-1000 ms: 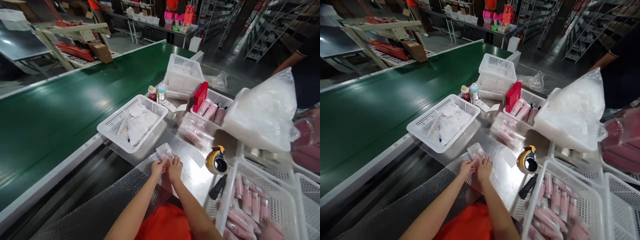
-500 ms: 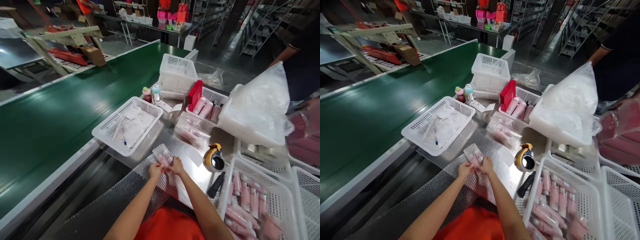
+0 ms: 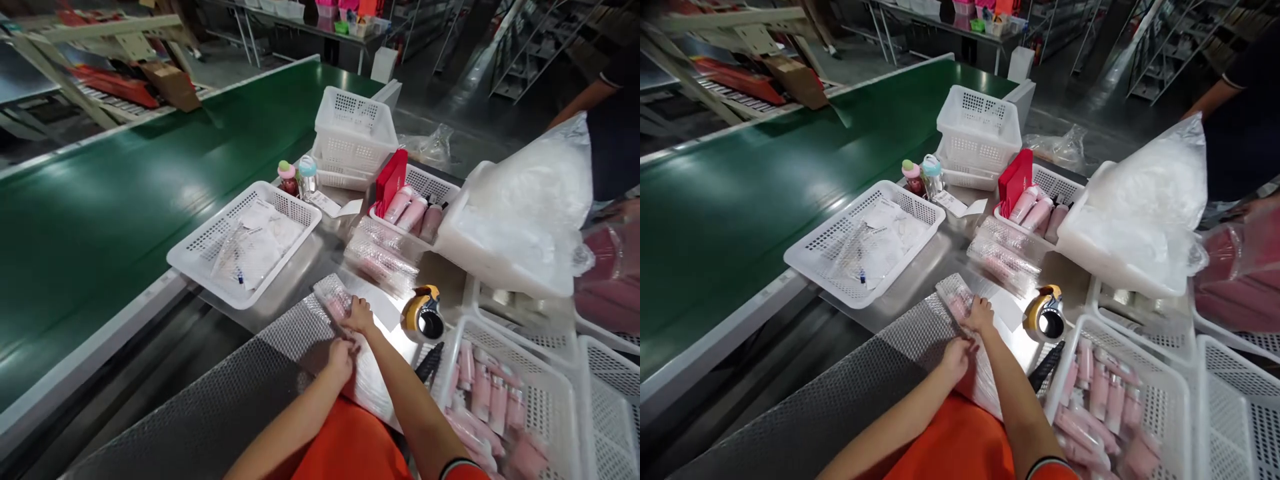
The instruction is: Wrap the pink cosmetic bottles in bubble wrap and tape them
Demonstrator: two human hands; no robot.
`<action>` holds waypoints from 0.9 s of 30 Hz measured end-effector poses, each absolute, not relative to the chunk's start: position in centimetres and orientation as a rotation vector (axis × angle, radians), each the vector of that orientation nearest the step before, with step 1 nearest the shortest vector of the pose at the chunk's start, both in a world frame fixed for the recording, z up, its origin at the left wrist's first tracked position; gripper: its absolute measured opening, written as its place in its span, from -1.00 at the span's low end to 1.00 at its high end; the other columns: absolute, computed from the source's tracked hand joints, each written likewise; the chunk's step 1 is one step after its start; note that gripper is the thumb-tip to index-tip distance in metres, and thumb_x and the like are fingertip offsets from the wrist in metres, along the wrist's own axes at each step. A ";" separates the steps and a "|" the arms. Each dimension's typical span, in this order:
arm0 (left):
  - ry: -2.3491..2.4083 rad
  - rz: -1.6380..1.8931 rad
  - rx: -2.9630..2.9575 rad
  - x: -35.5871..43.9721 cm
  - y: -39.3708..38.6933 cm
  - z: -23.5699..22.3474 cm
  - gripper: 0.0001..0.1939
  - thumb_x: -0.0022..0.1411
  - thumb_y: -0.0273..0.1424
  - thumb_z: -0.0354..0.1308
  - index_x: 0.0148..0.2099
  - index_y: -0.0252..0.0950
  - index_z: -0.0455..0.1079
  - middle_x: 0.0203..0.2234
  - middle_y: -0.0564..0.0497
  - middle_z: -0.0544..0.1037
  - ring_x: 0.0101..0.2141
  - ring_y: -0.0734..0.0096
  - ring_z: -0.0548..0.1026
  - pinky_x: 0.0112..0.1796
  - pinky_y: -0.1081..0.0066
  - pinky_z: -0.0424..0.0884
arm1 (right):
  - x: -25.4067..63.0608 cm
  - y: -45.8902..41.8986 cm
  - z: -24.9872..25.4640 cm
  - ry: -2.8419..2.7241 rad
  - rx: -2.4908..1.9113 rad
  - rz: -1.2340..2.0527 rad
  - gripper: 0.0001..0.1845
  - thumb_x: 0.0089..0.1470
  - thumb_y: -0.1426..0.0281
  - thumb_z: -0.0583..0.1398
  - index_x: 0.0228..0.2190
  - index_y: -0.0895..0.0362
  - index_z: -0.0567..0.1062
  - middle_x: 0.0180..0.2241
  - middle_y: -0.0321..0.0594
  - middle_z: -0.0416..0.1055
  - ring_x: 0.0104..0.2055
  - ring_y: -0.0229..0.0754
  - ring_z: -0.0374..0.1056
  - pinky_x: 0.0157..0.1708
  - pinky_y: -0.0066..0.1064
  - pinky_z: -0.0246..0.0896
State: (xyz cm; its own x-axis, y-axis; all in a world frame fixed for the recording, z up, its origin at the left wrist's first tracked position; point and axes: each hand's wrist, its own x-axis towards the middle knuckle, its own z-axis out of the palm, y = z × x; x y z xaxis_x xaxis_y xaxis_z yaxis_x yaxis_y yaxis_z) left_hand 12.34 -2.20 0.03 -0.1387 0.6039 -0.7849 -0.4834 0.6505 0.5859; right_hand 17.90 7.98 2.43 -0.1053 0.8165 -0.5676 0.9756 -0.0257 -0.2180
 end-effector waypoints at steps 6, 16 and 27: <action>1.105 0.381 0.124 15.1 -5.7 3.5 -0.93 0.07 -0.53 0.12 -0.35 -0.34 0.41 -0.39 -0.16 0.59 -0.39 0.20 0.60 -0.26 0.12 0.59 | 17.8 8.2 2.6 2.030 1.842 -0.819 -0.04 -0.12 0.21 0.40 0.25 0.22 0.21 0.20 0.14 0.29 0.21 0.19 0.27 0.02 -0.20 0.26; 2.105 0.030 1.494 -1.9 -5.4 1.3 -0.26 0.26 -0.32 0.17 0.46 -0.06 0.12 0.49 -0.07 -0.03 0.42 -0.46 -0.18 0.24 -0.51 -0.07 | 14.3 1.7 2.4 2.399 1.895 -0.216 -0.35 0.19 0.40 0.20 0.27 0.26 0.25 0.13 0.18 0.38 0.08 0.11 0.34 0.04 -0.11 0.24; 2.085 -0.262 1.708 -3.8 -5.5 0.9 -0.39 0.25 -0.37 0.08 0.35 -0.24 0.33 0.43 -0.20 0.15 0.46 -0.18 -0.15 0.33 -0.35 -0.18 | 9.6 -6.0 -0.6 2.561 1.605 -0.458 -0.45 0.33 0.35 0.08 0.28 -0.27 0.30 0.36 -0.06 0.17 0.36 0.25 0.07 0.23 0.29 0.00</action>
State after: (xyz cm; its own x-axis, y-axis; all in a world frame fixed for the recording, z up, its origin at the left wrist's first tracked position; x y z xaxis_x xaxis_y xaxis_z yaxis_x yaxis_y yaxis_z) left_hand -3.76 -5.48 0.93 -0.1488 0.8855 -0.4401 0.9669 0.2236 0.1230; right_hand 9.64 -6.01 -0.65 -0.4461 0.8654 -0.2284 0.8909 0.4048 -0.2061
